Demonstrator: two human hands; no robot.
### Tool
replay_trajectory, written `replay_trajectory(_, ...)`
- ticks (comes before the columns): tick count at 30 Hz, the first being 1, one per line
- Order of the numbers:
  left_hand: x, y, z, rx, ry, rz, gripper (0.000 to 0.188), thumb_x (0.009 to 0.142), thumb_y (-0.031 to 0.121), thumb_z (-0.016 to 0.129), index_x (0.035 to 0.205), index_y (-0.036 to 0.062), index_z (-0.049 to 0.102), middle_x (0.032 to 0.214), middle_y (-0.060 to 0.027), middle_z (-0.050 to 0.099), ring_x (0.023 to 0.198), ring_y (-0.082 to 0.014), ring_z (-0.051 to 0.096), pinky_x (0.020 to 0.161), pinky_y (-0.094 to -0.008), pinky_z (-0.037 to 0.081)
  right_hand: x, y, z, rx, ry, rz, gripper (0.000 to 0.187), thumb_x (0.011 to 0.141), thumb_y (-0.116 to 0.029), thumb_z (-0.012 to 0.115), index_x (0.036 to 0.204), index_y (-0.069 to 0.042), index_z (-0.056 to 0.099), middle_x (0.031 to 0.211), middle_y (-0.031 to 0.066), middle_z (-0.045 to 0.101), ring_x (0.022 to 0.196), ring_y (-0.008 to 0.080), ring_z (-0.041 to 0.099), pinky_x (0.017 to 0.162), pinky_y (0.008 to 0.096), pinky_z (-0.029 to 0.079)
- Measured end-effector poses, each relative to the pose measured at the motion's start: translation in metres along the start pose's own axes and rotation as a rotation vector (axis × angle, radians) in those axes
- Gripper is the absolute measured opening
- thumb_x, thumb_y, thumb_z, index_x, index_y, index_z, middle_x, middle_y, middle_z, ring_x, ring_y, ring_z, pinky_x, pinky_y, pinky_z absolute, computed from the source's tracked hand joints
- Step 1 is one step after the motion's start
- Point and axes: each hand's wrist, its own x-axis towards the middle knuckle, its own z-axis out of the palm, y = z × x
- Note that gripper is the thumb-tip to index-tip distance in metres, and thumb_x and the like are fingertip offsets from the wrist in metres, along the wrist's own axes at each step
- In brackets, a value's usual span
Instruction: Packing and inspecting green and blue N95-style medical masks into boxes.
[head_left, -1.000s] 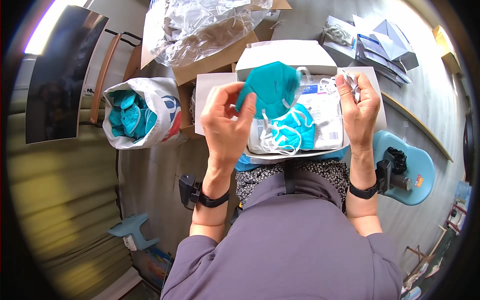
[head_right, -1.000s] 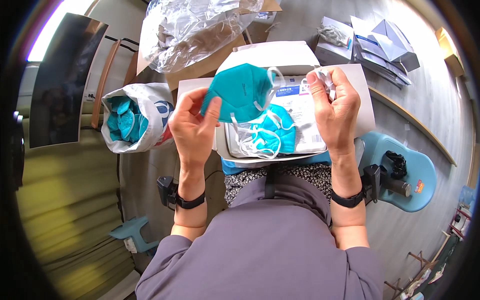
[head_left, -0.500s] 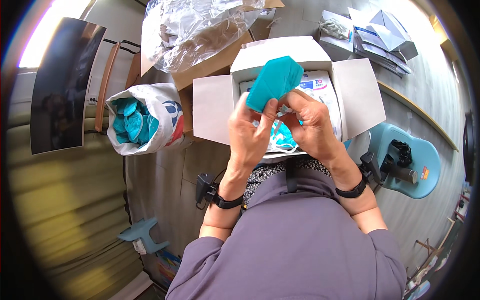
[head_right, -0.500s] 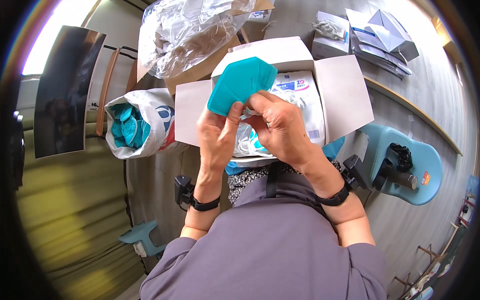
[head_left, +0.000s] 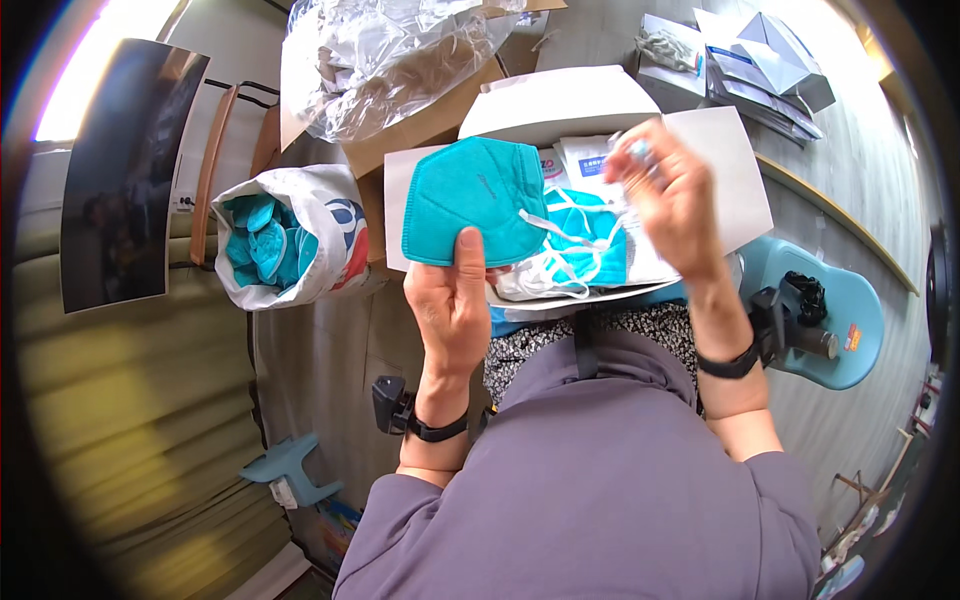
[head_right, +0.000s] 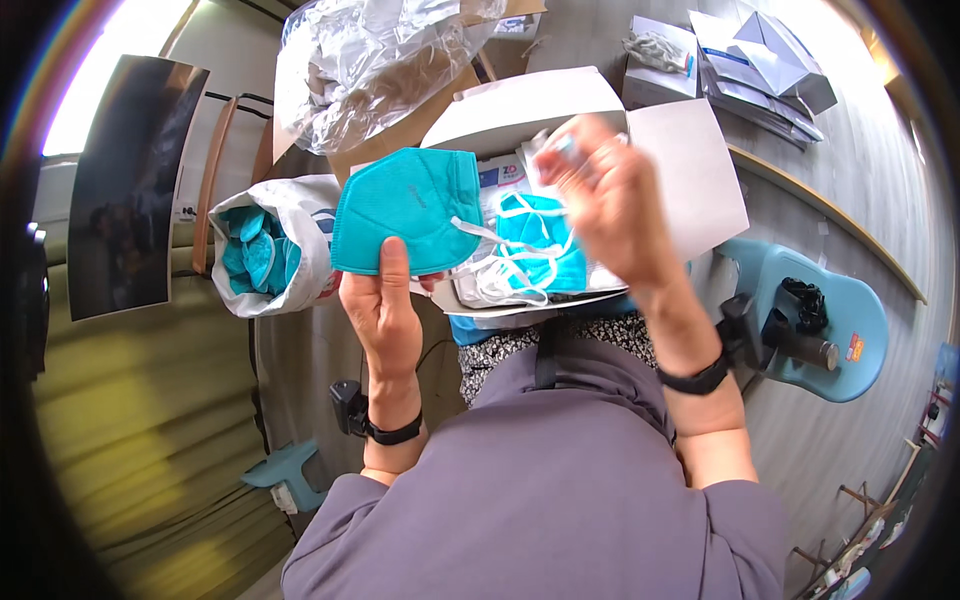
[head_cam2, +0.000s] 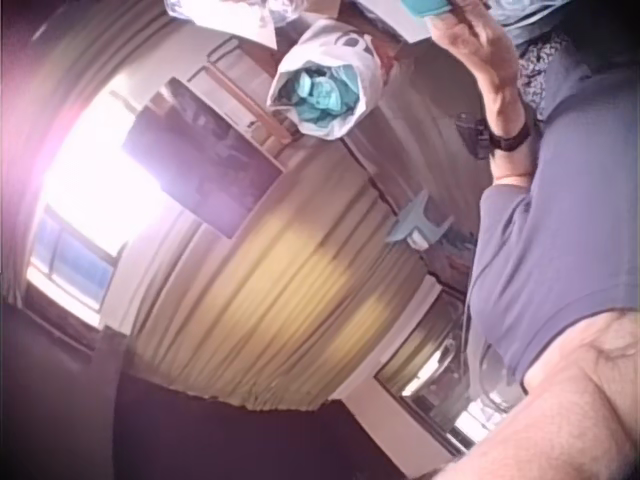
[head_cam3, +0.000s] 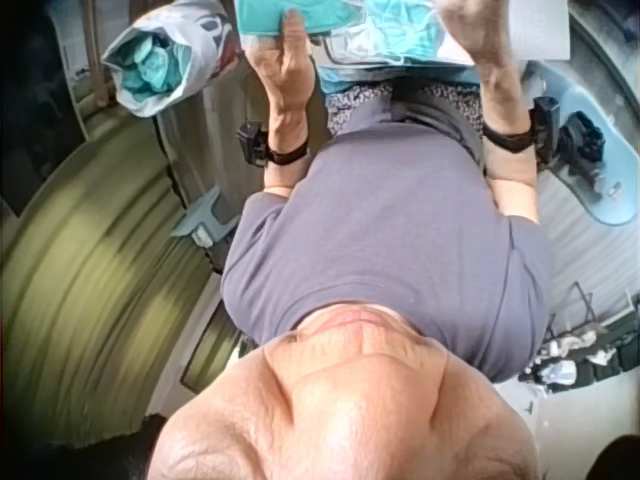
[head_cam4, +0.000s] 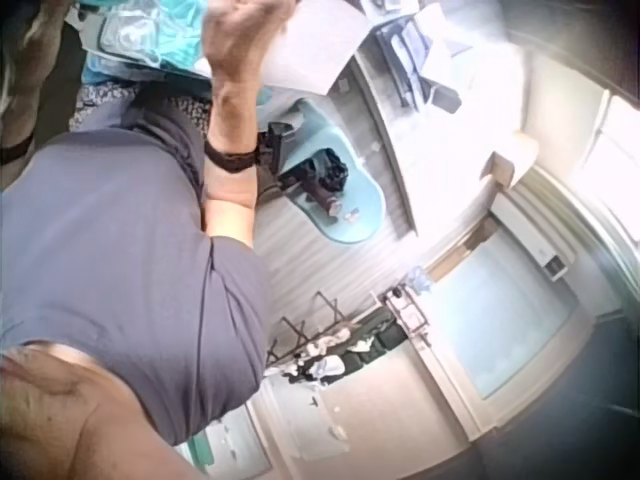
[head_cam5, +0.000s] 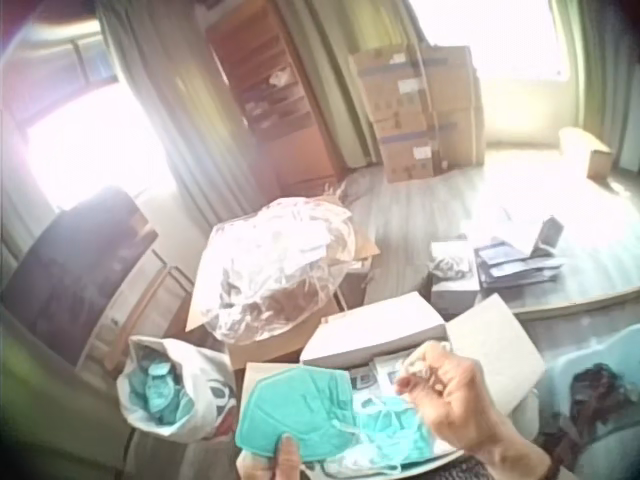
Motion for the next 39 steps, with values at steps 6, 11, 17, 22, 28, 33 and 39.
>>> replay_trajectory(6,0.006,-0.009,0.019,-0.004,0.071,0.116,0.018,0.102,0.012,0.054,0.105,-0.0031,0.064,0.093,-0.0057,0.068,0.078,-0.0116,0.063,0.067,-0.0257,0.051,-0.018,-0.008,0.036,0.219,-0.281,0.327,0.008,0.099,-0.005,0.058,0.103,0.001,0.054,0.086,0.0117,0.070,0.078,0.0132,0.067,0.068,0.0279,0.053)
replay_trajectory(11,0.005,-0.029,0.031,-0.263,-0.047,-0.286,0.015,0.098,0.011,0.063,0.093,-0.0023,0.066,0.078,-0.0033,0.066,0.065,-0.0093,0.060,0.059,-0.0243,0.048,-0.026,0.002,0.050,0.167,-0.258,0.144,0.015,0.095,-0.003,0.062,0.107,0.000,0.054,0.079,0.0115,0.069,0.072,0.0137,0.068,0.065,0.0285,0.053)
replay_trajectory(17,0.001,-0.034,0.028,-0.380,-0.106,-0.355,0.026,0.101,0.024,0.059,0.087,0.0029,0.064,0.069,-0.0019,0.061,0.056,-0.0088,0.053,0.050,-0.0237,0.038,-0.023,0.012,0.039,0.103,-0.205,0.128,0.013,0.082,0.007,0.068,0.093,0.001,0.064,0.075,0.0054,0.067,0.060,0.0059,0.055,0.055,0.0233,0.045)
replay_trajectory(22,-0.015,-0.019,0.020,-0.318,-0.129,-0.252,0.022,0.101,0.025,0.059,0.106,0.0028,0.062,0.072,-0.0015,0.059,0.052,-0.0066,0.045,0.045,-0.0227,0.033,-0.005,0.021,0.032,0.081,-0.057,-0.051,0.012,0.080,0.013,0.063,0.080,0.001,0.066,0.078,0.0098,0.071,0.070,0.0107,0.067,0.061,0.0241,0.051)
replay_trajectory(28,-0.027,0.013,0.001,-0.421,-0.008,-0.262,0.021,0.101,0.020,0.058,0.114,0.0030,0.060,0.083,-0.0036,0.064,0.055,-0.0065,0.050,0.045,-0.0224,0.036,0.014,0.021,0.022,-0.148,0.099,-0.359,0.008,0.082,0.011,0.062,0.078,0.004,0.060,0.077,0.0079,0.070,0.072,0.0121,0.069,0.062,0.0255,0.053)
replay_trajectory(33,-0.017,0.021,-0.015,-0.622,0.128,-0.291,0.021,0.104,0.021,0.053,0.112,0.0017,0.059,0.084,-0.0068,0.064,0.058,-0.0105,0.052,0.045,-0.0259,0.038,0.017,0.007,-0.007,-0.002,0.099,0.031,0.007,0.092,-0.004,0.066,0.088,0.000,0.069,0.077,0.0011,0.067,0.072,0.0019,0.057,0.063,0.0201,0.048)
replay_trajectory(39,0.002,-0.001,-0.001,-0.802,-0.180,-0.499,0.027,0.105,0.029,0.051,0.103,0.0031,0.058,0.077,-0.0027,0.057,0.060,-0.0094,0.047,0.044,-0.0236,0.036,-0.007,0.001,0.046,0.715,-0.305,0.392,0.019,0.095,-0.023,0.070,0.093,-0.004,0.068,0.078,0.0000,0.068,0.068,0.0004,0.058,0.060,0.0160,0.046)
